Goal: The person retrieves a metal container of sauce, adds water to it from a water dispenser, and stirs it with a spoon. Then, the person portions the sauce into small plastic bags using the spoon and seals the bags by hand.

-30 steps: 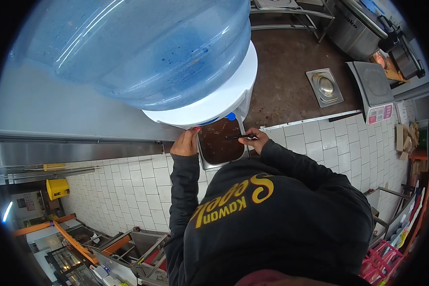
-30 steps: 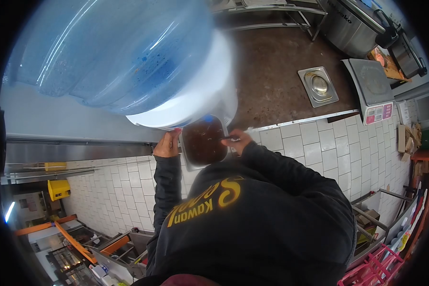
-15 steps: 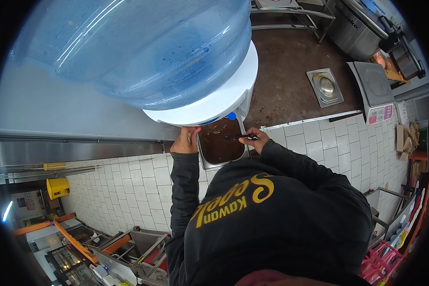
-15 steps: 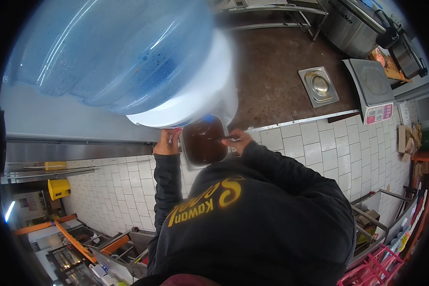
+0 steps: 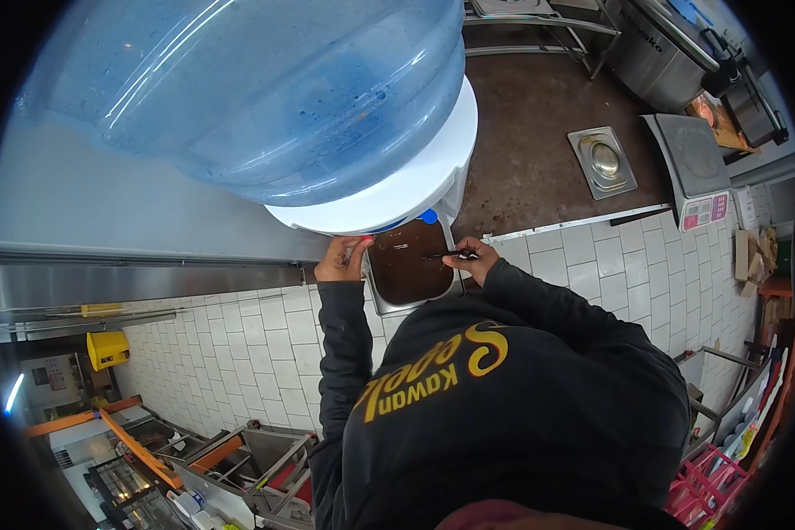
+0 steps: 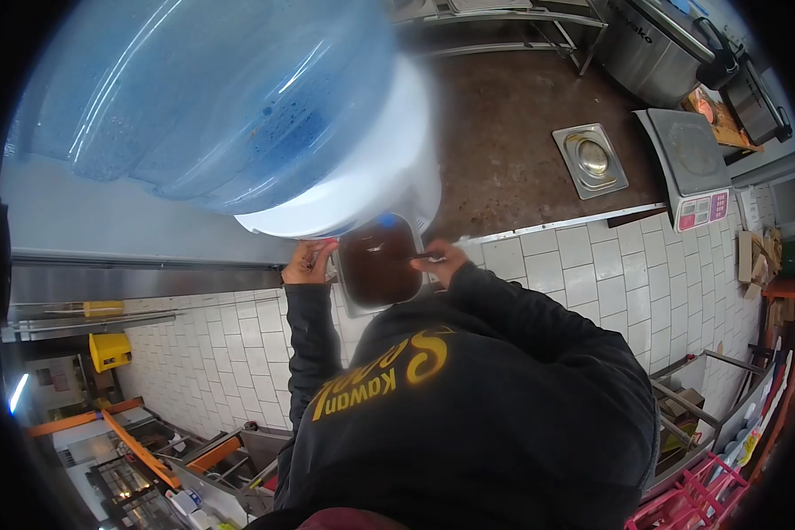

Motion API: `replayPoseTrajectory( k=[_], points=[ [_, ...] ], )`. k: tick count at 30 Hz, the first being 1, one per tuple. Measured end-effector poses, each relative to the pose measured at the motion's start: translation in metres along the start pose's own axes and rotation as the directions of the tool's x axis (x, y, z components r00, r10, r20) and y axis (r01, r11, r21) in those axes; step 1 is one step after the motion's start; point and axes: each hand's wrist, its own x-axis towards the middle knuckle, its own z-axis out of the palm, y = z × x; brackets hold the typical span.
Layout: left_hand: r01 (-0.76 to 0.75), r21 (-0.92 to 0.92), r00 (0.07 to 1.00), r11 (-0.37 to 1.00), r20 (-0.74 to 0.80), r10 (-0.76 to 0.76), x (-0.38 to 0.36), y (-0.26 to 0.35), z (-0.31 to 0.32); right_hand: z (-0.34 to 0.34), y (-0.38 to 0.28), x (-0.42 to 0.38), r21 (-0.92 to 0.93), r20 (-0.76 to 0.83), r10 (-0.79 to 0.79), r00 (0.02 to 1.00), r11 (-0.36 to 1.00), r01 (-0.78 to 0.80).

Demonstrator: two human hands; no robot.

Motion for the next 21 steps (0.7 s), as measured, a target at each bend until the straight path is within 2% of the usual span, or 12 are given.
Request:
replayPoseTrajectory(
  k=[1,3,4,6,10,15,19,21],
  points=[
    [0.000,0.000,1.000,1.000,0.000,0.000,0.001,-0.003,0.001,0.000,-0.001,0.000,0.018,0.012,0.007,1.000,1.000,-0.007],
    [0.172,-0.300,0.984,0.938,0.095,-0.149,0.002,-0.009,0.002,0.000,-0.003,-0.001,0.044,0.020,0.006,1.000,0.999,-0.007],
    [0.170,-0.300,0.984,0.939,0.096,-0.148,0.003,-0.010,0.003,0.000,-0.004,-0.002,0.070,0.028,0.005,1.000,0.997,-0.007],
    [0.199,-0.458,0.979,0.866,0.138,-0.152,0.004,-0.011,0.004,0.000,-0.013,-0.006,0.051,0.009,0.017,1.000,0.999,-0.018],
    [0.265,-0.426,0.962,0.865,0.181,-0.206,0.005,-0.008,0.001,0.001,-0.016,-0.007,-0.013,-0.038,0.027,0.999,1.000,-0.027],
    [0.374,-0.417,0.926,0.828,0.214,-0.311,0.006,-0.010,-0.002,-0.001,-0.010,-0.004,0.000,-0.007,0.041,0.999,0.999,-0.041],
    [0.327,-0.447,0.944,0.833,0.202,-0.263,0.005,-0.011,0.001,-0.001,-0.007,-0.004,0.024,-0.014,0.044,0.999,0.999,-0.044],
    [0.253,-0.499,0.966,0.829,0.173,-0.191,0.004,-0.014,0.004,-0.001,-0.008,-0.004,0.017,-0.006,0.038,0.999,0.999,-0.038]
  ],
)
